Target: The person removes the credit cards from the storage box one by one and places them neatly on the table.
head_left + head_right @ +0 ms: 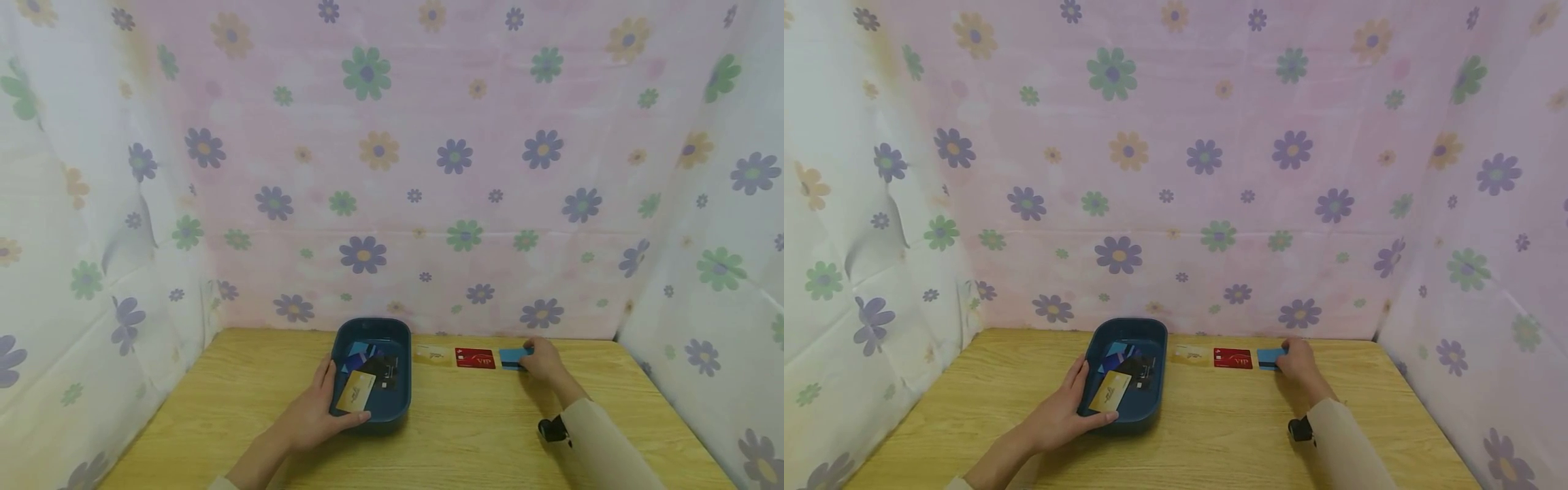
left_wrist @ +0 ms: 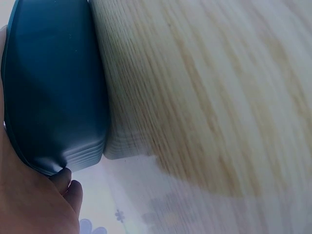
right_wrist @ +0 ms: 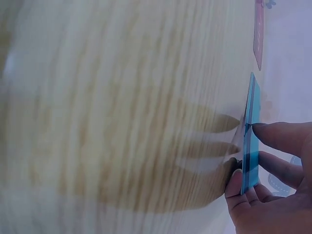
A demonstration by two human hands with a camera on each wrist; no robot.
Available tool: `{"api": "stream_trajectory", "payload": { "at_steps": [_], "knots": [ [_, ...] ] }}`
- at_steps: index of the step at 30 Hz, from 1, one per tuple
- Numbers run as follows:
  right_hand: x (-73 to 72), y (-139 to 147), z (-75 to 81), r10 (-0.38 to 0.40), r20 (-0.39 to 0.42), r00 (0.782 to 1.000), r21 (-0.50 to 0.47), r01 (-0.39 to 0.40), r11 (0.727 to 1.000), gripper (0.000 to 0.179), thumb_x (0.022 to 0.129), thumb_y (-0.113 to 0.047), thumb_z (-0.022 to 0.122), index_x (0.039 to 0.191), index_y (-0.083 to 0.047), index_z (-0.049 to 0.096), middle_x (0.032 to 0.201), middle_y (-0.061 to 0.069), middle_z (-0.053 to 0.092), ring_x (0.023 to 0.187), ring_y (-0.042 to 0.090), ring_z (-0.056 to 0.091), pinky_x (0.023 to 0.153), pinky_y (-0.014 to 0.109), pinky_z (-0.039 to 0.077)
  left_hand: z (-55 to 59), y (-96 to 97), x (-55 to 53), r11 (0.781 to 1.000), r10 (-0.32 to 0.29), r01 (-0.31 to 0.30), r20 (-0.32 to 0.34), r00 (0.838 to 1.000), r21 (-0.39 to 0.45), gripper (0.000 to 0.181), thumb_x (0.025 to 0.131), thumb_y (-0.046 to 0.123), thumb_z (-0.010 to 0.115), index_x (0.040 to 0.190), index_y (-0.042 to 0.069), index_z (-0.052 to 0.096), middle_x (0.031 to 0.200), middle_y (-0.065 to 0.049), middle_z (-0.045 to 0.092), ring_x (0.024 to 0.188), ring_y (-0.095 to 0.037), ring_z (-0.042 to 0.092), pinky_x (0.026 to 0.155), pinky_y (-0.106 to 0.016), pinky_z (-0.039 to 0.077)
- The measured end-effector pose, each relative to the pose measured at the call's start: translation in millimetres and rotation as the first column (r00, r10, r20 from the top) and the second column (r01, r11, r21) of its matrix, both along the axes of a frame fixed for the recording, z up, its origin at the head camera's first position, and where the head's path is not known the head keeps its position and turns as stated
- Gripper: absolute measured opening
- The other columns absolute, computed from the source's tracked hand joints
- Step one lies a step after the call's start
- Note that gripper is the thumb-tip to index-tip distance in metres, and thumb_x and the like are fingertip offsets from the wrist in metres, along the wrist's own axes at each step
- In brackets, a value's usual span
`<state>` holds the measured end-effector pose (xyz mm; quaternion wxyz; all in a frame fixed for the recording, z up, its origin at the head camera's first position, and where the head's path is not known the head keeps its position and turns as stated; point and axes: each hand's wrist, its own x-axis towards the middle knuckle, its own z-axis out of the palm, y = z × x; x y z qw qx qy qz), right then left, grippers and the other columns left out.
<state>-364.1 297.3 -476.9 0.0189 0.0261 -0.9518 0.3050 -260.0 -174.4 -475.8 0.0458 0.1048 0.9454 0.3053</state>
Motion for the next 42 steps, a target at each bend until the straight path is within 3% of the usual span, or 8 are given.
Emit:
{"api": "stream_trajectory", "payload": {
  "at_steps": [11,27,42],
  "knots": [
    [-4.5,1.2,-0.5,0.034,-0.014,0.999,0.020,-0.034,0.999,0.044,0.086,0.001,0.064,0.121,0.025,0.054,0.125,0.044,0.054,0.121,0.060,0.049,0.100,0.062,0.045,1.2,0.8,1.4,1.000,0.006,-0.006,0.009,1.000,0.007,0.127,0.082,0.076,0.068,0.164,0.000,0.007,0.172,-0.014,-0.007,0.145,-0.048,0.036,0.108,-0.063,0.041],
    [-3.2,0.2,-3.7,0.005,-0.040,0.999,0.055,-0.003,0.998,0.042,0.087,-0.002,0.069,0.118,0.024,0.057,0.120,0.041,0.058,0.116,0.059,0.053,0.098,0.062,0.046,1.3,-0.5,1.3,1.000,-0.001,0.001,0.004,1.000,0.011,0.127,0.082,0.076,0.068,0.164,0.001,0.005,0.172,-0.015,-0.007,0.146,-0.048,0.034,0.108,-0.062,0.040],
    [2.3,-5.4,0.1,-0.009,-0.006,1.000,0.020,0.009,1.000,0.047,0.091,-0.004,0.068,0.127,0.024,0.053,0.130,0.043,0.051,0.122,0.058,0.048,0.097,0.061,0.047,2.9,-2.0,1.5,1.000,-0.013,0.013,0.001,1.000,0.024,0.128,0.082,0.075,0.068,0.163,0.000,0.004,0.172,-0.012,-0.011,0.148,-0.046,0.032,0.110,-0.061,0.040]
  ]
}}
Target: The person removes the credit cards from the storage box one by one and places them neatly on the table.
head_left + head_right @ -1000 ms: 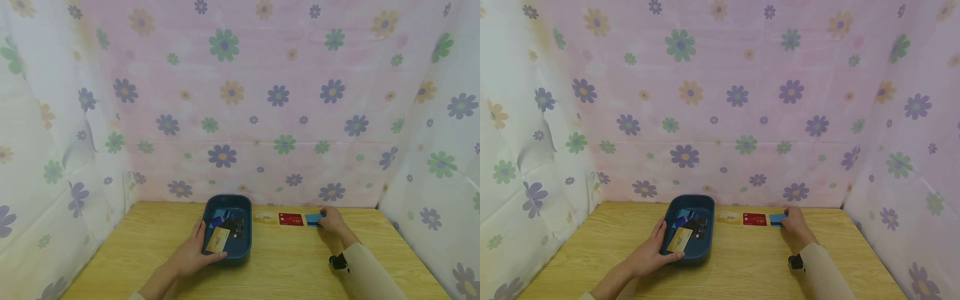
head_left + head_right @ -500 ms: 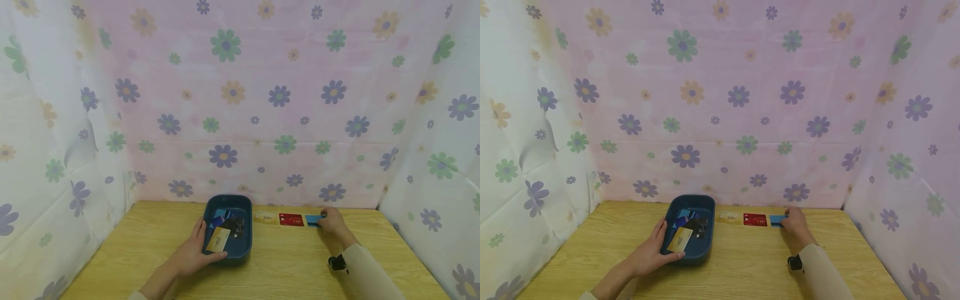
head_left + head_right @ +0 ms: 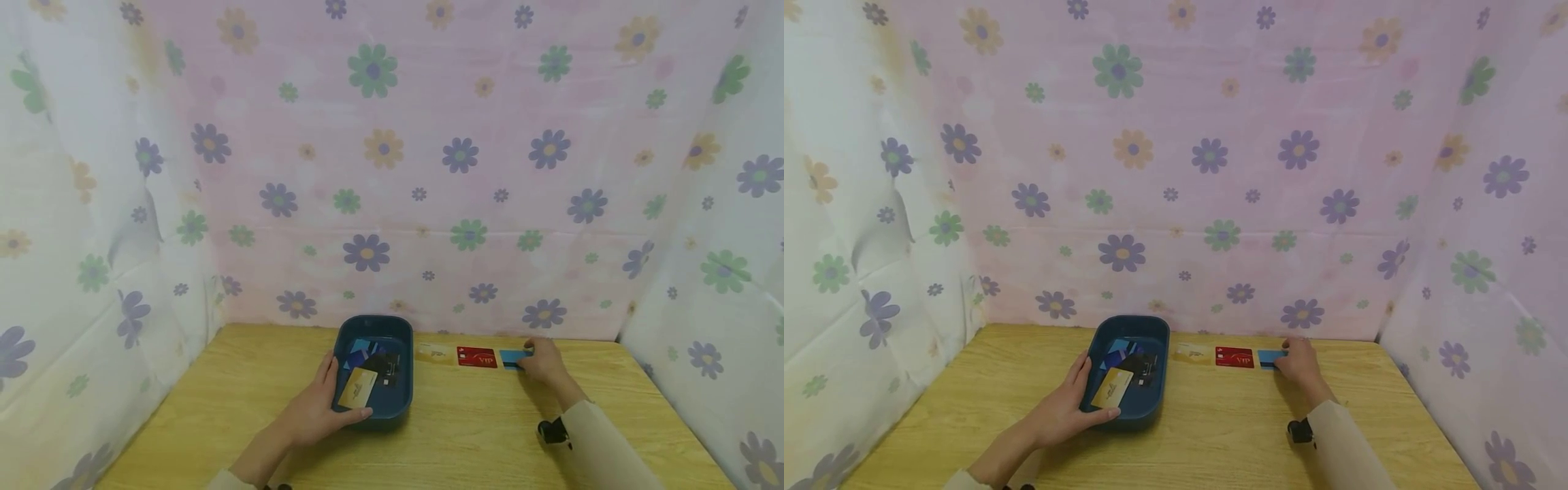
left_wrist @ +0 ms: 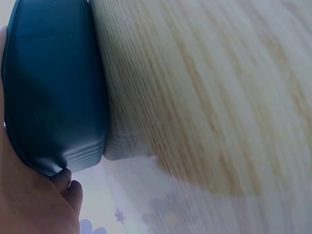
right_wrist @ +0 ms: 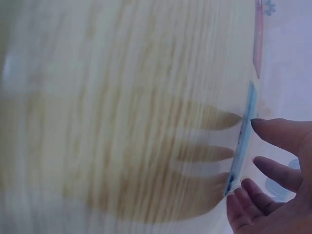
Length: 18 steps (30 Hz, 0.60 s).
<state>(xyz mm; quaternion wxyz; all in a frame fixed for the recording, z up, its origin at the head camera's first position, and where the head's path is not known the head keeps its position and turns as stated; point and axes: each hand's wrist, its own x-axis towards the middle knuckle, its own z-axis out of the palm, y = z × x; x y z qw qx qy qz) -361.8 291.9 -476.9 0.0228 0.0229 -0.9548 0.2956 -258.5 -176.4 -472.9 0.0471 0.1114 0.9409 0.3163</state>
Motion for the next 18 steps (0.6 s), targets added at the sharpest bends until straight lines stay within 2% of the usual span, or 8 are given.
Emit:
{"api": "stream_trajectory", "payload": {
  "at_steps": [5,12,15,18],
  "knots": [
    [6.7,0.4,5.0,0.020,0.005,1.000,-0.010,-0.020,1.000,0.050,0.094,-0.007,0.066,0.131,0.023,0.050,0.137,0.044,0.045,0.128,0.061,0.041,0.101,0.065,0.043,0.6,-0.2,-0.8,1.000,-0.001,0.001,0.002,1.000,-0.004,0.127,0.083,0.075,0.068,0.163,0.000,0.004,0.171,-0.013,-0.010,0.148,-0.047,0.031,0.110,-0.062,0.039],
    [17.2,-5.4,16.1,0.097,-0.050,0.994,-0.029,-0.099,0.995,0.050,0.096,-0.009,0.067,0.133,0.021,0.052,0.139,0.043,0.046,0.131,0.061,0.040,0.103,0.066,0.042,0.2,-1.1,-3.5,1.000,-0.007,0.006,-0.014,1.000,-0.025,0.127,0.082,0.076,0.067,0.163,0.000,0.005,0.172,-0.014,-0.008,0.148,-0.047,0.032,0.110,-0.061,0.040],
    [23.0,-10.9,18.1,0.123,-0.059,0.991,-0.071,-0.127,0.989,0.050,0.097,-0.009,0.067,0.134,0.020,0.051,0.141,0.043,0.043,0.133,0.061,0.037,0.104,0.067,0.040,0.6,-0.2,-2.7,1.000,-0.007,0.007,-0.013,1.000,-0.024,0.127,0.083,0.076,0.067,0.163,-0.001,0.005,0.172,-0.015,-0.008,0.148,-0.047,0.032,0.110,-0.061,0.040],
    [30.0,-19.9,19.8,0.139,-0.064,0.988,-0.107,-0.145,0.984,0.050,0.097,-0.009,0.068,0.135,0.019,0.051,0.141,0.042,0.044,0.131,0.060,0.040,0.102,0.066,0.043,-0.3,0.7,-1.7,1.000,-0.006,0.006,-0.011,1.000,-0.022,0.127,0.083,0.075,0.068,0.163,-0.001,0.005,0.172,-0.015,-0.008,0.147,-0.047,0.033,0.109,-0.061,0.040]
  ]
}}
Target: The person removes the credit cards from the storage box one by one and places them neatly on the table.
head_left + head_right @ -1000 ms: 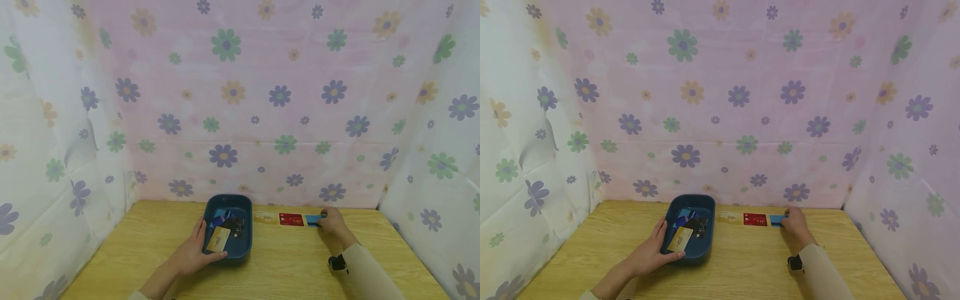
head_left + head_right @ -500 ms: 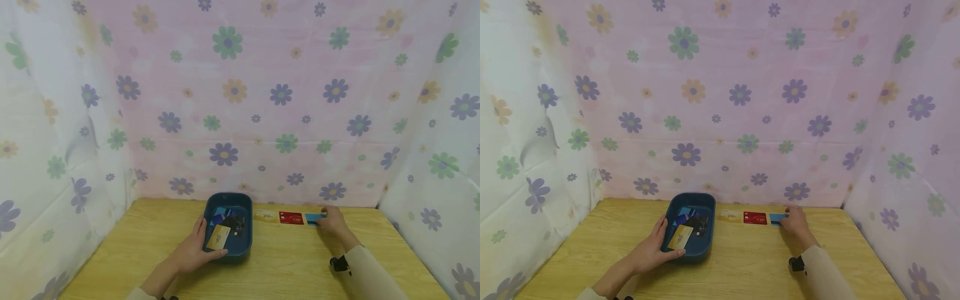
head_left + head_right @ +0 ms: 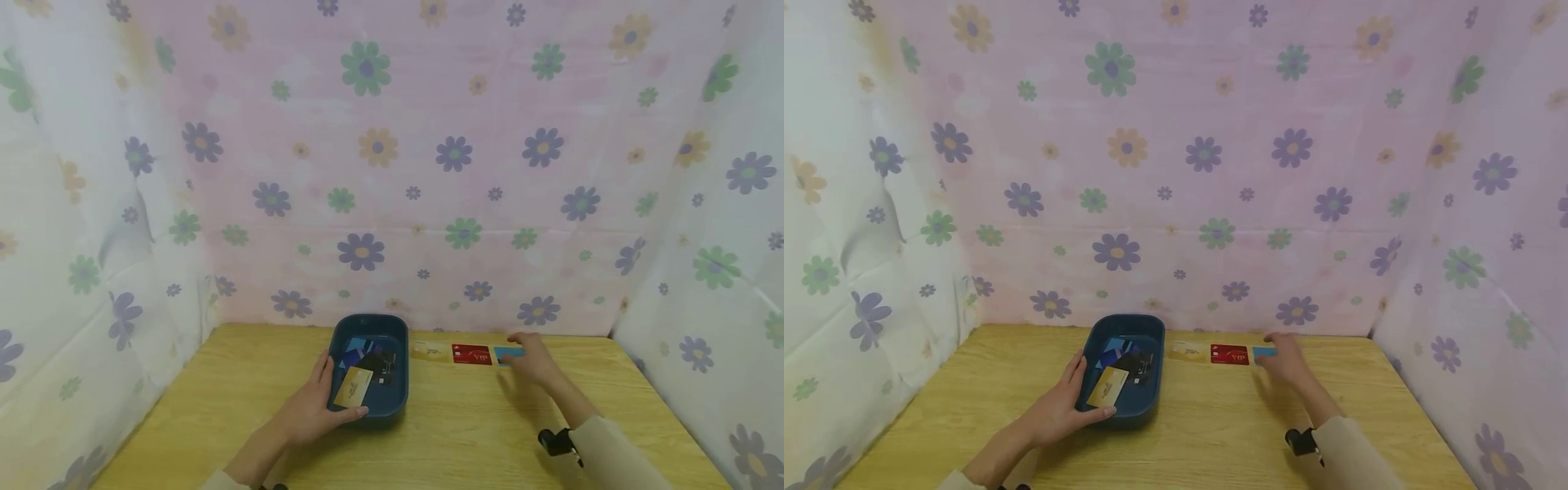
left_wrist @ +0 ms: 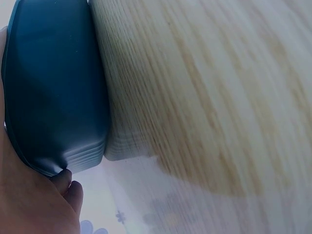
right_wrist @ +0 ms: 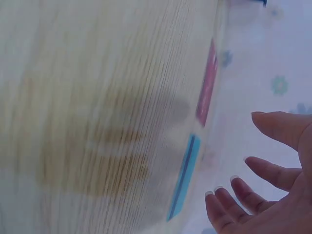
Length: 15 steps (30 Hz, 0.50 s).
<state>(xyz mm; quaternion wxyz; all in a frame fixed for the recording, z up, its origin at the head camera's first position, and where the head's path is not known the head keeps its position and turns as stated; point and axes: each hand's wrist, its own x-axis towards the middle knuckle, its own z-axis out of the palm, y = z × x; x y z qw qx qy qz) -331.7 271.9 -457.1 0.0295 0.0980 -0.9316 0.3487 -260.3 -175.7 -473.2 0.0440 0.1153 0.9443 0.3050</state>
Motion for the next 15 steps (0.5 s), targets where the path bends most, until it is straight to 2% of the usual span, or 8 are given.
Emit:
{"api": "stream_trajectory", "payload": {
  "at_steps": [8,15],
  "knots": [
    [17.6,-34.1,3.3,0.031,0.008,0.999,-0.037,-0.031,0.999,0.053,0.095,-0.013,0.073,0.137,0.012,0.053,0.139,0.036,0.045,0.120,0.053,0.053,0.094,0.061,0.050,-1.9,0.3,0.7,1.000,0.007,-0.007,0.003,1.000,0.013,0.127,0.082,0.075,0.068,0.163,-0.001,0.005,0.172,-0.014,-0.009,0.147,-0.047,0.032,0.109,-0.061,0.040],
    [26.8,-58.7,7.2,0.073,0.001,0.997,-0.058,-0.073,0.996,0.054,0.094,-0.013,0.073,0.139,0.009,0.053,0.140,0.031,0.048,0.122,0.050,0.053,0.095,0.060,0.050,-0.9,0.5,0.5,1.000,0.006,-0.006,-0.001,1.000,0.017,0.127,0.083,0.074,0.068,0.163,-0.001,0.004,0.172,-0.014,-0.009,0.148,-0.047,0.031,0.110,-0.062,0.038]
  ]
}}
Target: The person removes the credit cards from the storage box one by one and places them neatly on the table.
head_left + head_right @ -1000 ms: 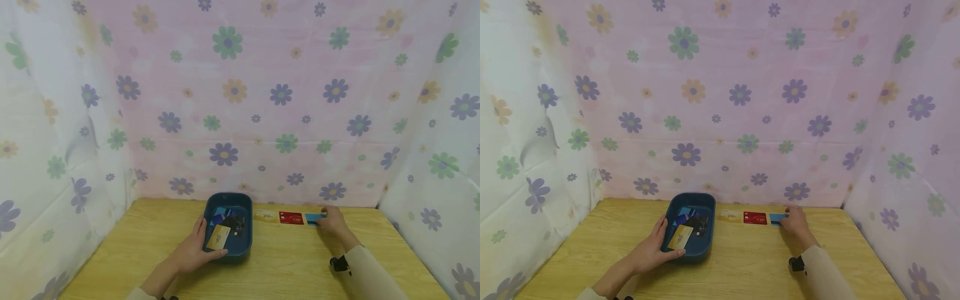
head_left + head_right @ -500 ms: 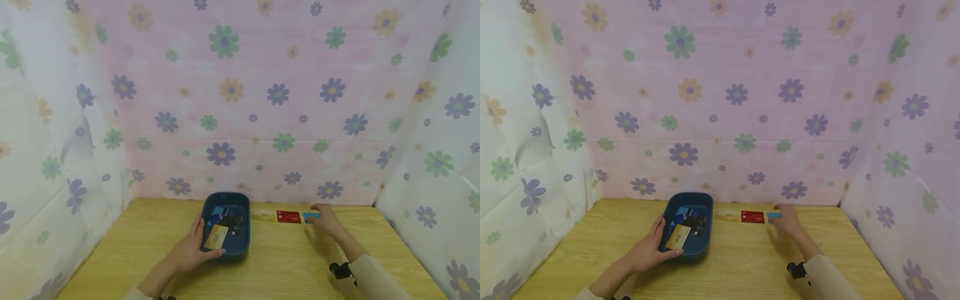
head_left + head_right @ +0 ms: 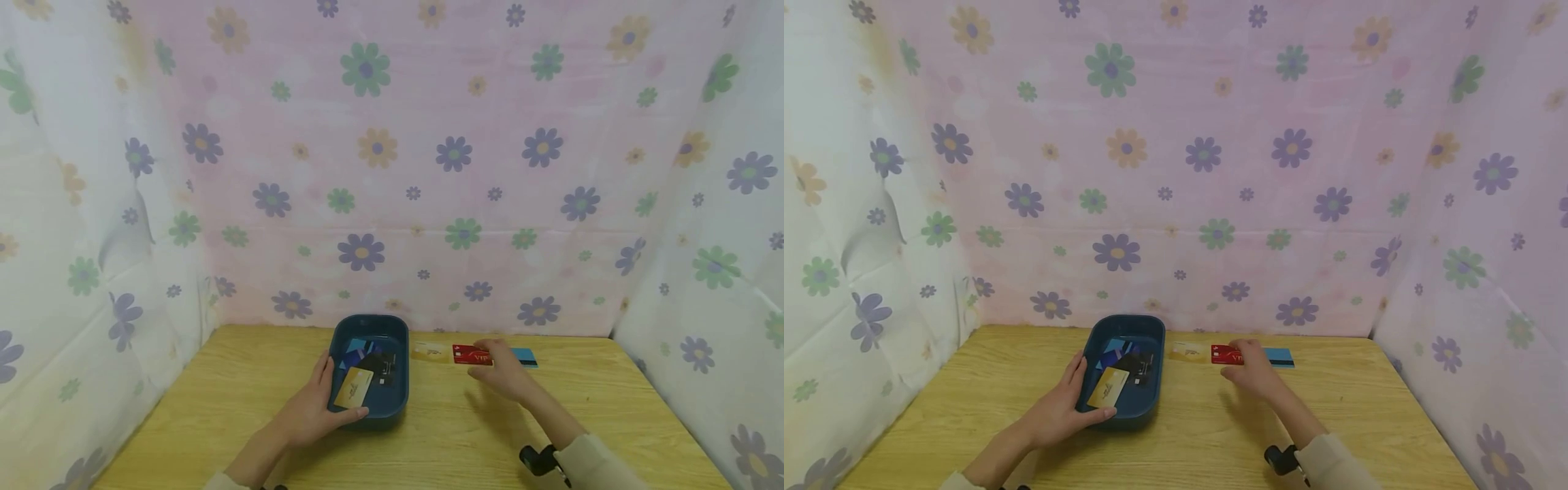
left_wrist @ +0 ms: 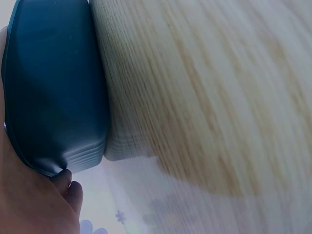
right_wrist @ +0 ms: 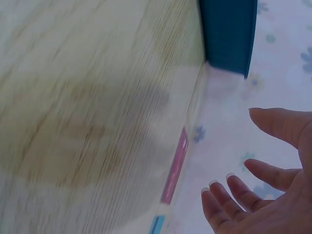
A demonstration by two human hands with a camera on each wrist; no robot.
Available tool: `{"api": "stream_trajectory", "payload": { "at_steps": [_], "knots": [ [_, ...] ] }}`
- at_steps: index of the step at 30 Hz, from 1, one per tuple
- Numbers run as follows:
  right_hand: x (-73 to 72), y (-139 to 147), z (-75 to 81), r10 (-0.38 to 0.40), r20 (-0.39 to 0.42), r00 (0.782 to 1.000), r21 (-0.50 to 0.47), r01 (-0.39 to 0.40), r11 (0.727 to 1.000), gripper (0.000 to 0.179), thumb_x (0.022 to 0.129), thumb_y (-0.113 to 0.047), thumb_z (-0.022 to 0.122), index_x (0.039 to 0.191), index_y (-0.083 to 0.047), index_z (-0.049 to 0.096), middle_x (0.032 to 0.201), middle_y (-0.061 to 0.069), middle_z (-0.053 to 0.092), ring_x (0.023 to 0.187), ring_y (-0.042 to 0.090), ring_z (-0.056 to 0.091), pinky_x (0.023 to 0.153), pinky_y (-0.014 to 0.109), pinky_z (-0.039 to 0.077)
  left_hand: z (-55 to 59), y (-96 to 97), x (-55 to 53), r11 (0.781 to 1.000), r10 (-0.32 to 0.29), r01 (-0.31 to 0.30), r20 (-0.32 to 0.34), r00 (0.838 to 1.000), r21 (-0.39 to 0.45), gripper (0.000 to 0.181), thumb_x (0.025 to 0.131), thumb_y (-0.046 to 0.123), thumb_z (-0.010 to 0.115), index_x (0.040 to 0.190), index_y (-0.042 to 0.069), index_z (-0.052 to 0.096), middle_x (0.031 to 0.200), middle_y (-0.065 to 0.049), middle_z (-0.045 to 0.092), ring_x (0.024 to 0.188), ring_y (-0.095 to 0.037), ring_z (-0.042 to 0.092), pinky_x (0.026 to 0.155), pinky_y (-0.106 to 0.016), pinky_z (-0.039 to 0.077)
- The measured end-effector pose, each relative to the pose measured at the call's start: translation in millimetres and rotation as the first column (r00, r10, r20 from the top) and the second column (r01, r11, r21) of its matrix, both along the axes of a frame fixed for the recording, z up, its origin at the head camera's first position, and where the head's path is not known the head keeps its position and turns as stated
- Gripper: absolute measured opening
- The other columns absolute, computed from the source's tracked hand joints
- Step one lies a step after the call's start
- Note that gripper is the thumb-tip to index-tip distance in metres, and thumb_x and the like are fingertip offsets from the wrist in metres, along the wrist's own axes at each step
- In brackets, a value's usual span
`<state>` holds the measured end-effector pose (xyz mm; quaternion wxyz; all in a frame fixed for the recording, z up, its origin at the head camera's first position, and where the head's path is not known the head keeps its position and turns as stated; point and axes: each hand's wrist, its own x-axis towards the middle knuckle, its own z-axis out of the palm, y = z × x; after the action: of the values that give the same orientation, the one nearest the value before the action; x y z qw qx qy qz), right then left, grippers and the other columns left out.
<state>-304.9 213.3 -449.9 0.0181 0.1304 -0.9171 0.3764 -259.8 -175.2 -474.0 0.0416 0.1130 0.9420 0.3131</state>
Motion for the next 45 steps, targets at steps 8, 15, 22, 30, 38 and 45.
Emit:
{"api": "stream_trajectory", "payload": {
  "at_steps": [8,15,22,30,38,45],
  "knots": [
    [7.7,-21.0,8.3,0.066,-0.016,0.998,-0.026,-0.067,0.997,0.057,0.094,-0.015,0.074,0.142,0.007,0.051,0.141,0.029,0.048,0.121,0.049,0.054,0.096,0.060,0.050,0.3,-0.8,-1.0,1.000,0.000,0.000,0.001,1.000,0.004,0.128,0.083,0.074,0.069,0.163,-0.001,0.004,0.172,-0.014,-0.008,0.148,-0.047,0.031,0.110,-0.062,0.038],
    [11.8,-42.9,13.8,0.107,-0.031,0.994,-0.048,-0.108,0.993,0.058,0.093,-0.017,0.076,0.143,0.002,0.053,0.142,0.024,0.049,0.124,0.044,0.053,0.097,0.058,0.050,-2.3,-1.7,-1.8,1.000,0.003,-0.003,-0.009,1.000,0.002,0.128,0.082,0.075,0.069,0.163,0.000,0.004,0.172,-0.014,-0.009,0.148,-0.047,0.030,0.111,-0.062,0.038],
    [14.7,-63.0,16.5,0.156,-0.023,0.987,-0.083,-0.157,0.984,0.056,0.093,-0.016,0.076,0.142,-0.001,0.054,0.140,0.021,0.050,0.123,0.046,0.053,0.099,0.061,0.048,-3.7,-1.0,-2.1,1.000,0.014,-0.014,-0.004,1.000,-0.002,0.129,0.081,0.076,0.068,0.164,0.001,0.004,0.172,-0.015,-0.007,0.147,-0.047,0.033,0.110,-0.062,0.039],
    [16.2,-80.9,17.0,0.218,-0.031,0.975,-0.078,-0.220,0.972,0.054,0.093,-0.017,0.076,0.140,-0.002,0.055,0.138,0.022,0.050,0.122,0.044,0.053,0.100,0.060,0.048,-1.6,0.2,-0.2,1.000,0.020,-0.020,-0.004,1.000,-0.006,0.127,0.082,0.075,0.069,0.163,0.000,0.006,0.172,-0.016,-0.004,0.146,-0.048,0.034,0.109,-0.062,0.040],
    [16.9,-97.2,18.0,0.294,-0.071,0.953,-0.111,-0.301,0.947,0.041,0.097,-0.014,0.071,0.133,0.000,0.060,0.132,0.022,0.058,0.117,0.043,0.057,0.097,0.059,0.049,-3.5,0.3,-1.4,1.000,0.018,-0.018,-0.004,1.000,0.006,0.128,0.081,0.074,0.070,0.163,-0.001,0.006,0.171,-0.018,-0.003,0.146,-0.048,0.034,0.109,-0.063,0.039],
    [15.7,-112.5,18.0,0.331,-0.095,0.939,-0.120,-0.341,0.932,0.032,0.097,-0.012,0.069,0.127,0.000,0.063,0.127,0.021,0.062,0.113,0.041,0.061,0.095,0.059,0.050,-6.3,0.0,-2.9,1.000,0.018,-0.018,-0.004,1.000,-0.004,0.129,0.081,0.076,0.069,0.163,-0.001,0.007,0.171,-0.018,-0.003,0.146,-0.048,0.035,0.109,-0.063,0.040]
  ]
}}
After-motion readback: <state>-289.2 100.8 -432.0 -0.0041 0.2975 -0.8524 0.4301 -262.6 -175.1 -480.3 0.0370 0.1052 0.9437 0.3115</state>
